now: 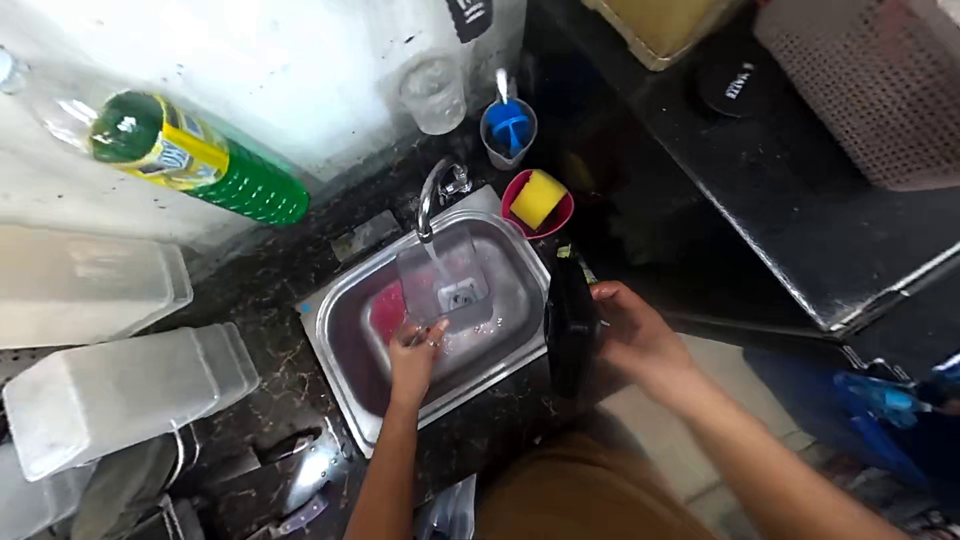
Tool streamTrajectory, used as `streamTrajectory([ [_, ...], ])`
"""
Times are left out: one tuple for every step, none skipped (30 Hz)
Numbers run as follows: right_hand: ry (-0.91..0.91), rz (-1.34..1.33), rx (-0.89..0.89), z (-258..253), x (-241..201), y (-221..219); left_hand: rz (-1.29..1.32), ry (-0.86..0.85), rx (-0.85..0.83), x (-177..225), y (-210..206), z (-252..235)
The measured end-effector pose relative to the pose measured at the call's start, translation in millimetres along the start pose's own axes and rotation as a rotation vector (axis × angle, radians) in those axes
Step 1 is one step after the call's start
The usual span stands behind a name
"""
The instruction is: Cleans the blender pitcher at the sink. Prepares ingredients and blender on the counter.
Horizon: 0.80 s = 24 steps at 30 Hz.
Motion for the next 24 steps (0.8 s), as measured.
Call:
streamTrajectory([
  [0.008, 0.014, -0.009, -1.7, -2.2, 0.4, 0.016, -0.003, 0.024, -1.7, 6.1, -0.8],
  [0.011, 0.027, -0.011, -2.9, -3.5, 0.8, 0.015, -0.015, 0.04, -3.7, 8.7, -2.8],
  [0.012, 0.036, -0.013, -4.1, -3.4, 0.7, 0.008, -0.047, 0.031, -6.2, 7.7, -4.8],
  [0.014, 0.037, -0.014, -6.2, -2.3, -0.3, 0.011, -0.097, 0.01, -8.3, 2.9, -6.9],
  [0.012, 0.038, -0.011, -8.9, -1.6, -2.3, 0.036, -0.151, -0.006, -11.5, -4.6, -9.4],
  [0.013, 0.04, -0.012, -11.9, -1.3, -4.3, 0.078, -0.196, -0.008, -13.8, -12.4, -11.0],
  [0.015, 0.045, -0.014, -15.0, -1.8, -6.1, 0.122, -0.226, 0.001, -14.8, -17.2, -11.0],
  [0.016, 0.048, -0.024, -17.1, -2.6, -7.2, 0.154, -0.24, 0.007, -15.1, -16.9, -8.5],
  [0.018, 0.047, -0.037, -17.7, -3.7, -7.0, 0.172, -0.23, 0.008, -15.5, -12.4, -3.7],
  [0.026, 0.048, -0.049, -17.4, -5.3, -5.5, 0.17, -0.208, 0.017, -15.8, -7.0, 0.1],
  [0.035, 0.047, -0.055, -16.5, -6.7, -3.3, 0.157, -0.191, 0.03, -14.7, -3.1, 1.4],
  [0.041, 0.05, -0.059, -15.3, -7.4, -0.9, 0.143, -0.191, 0.037, -13.8, -1.9, 0.2],
  [0.047, 0.052, -0.061, -15.6, -7.2, 1.1, 0.141, -0.213, 0.033, -13.8, -4.3, -4.3],
  [0.049, 0.05, -0.062, -16.8, -6.1, 1.9, 0.153, -0.242, 0.02, -15.4, -10.4, -10.3],
  [0.05, 0.047, -0.06, -18.5, -4.9, 1.7, 0.188, -0.267, 0.0, -18.7, -18.4, -16.1],
  [0.047, 0.045, -0.058, -20.0, -4.5, 1.0, 0.233, -0.276, -0.015, -21.9, -26.2, -19.3],
  [0.044, 0.051, -0.061, -21.3, -4.9, 0.3, 0.262, -0.262, -0.017, -24.3, -30.7, -18.3],
  [0.044, 0.057, -0.073, -22.3, -6.1, 0.0, 0.272, -0.225, -0.001, -25.0, -30.7, -13.7],
  [0.053, 0.061, -0.084, -23.3, -7.7, 0.0, 0.255, -0.175, 0.026, -23.6, -26.2, -7.6],
  [0.063, 0.065, -0.096, -23.7, -9.3, 0.6, 0.221, -0.125, 0.053, -20.7, -19.3, -2.0],
  [0.071, 0.067, -0.104, -23.6, -10.1, 2.0, 0.187, -0.096, 0.07, -18.3, -12.6, 0.3],
  [0.074, 0.067, -0.108, -23.2, -9.7, 3.6, 0.153, -0.095, 0.081, -17.4, -9.1, -0.8],
  [0.071, 0.069, -0.109, -23.2, -8.3, 4.5, 0.142, -0.13, 0.079, -18.7, -9.4, -4.4],
  [0.067, 0.074, -0.11, -24.6, -6.4, 4.3, 0.152, -0.188, 0.062, -20.8, -13.5, -9.9],
])
Point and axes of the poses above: each hand's wrist, its own z-axis away from the middle knuckle, its own y-axis out of the back of the hand, x = y × z, the point moved 2 cm from there along -z, towards the middle knuckle, and after that the axes turned 10 degrees about z, right-handed, at the moved point
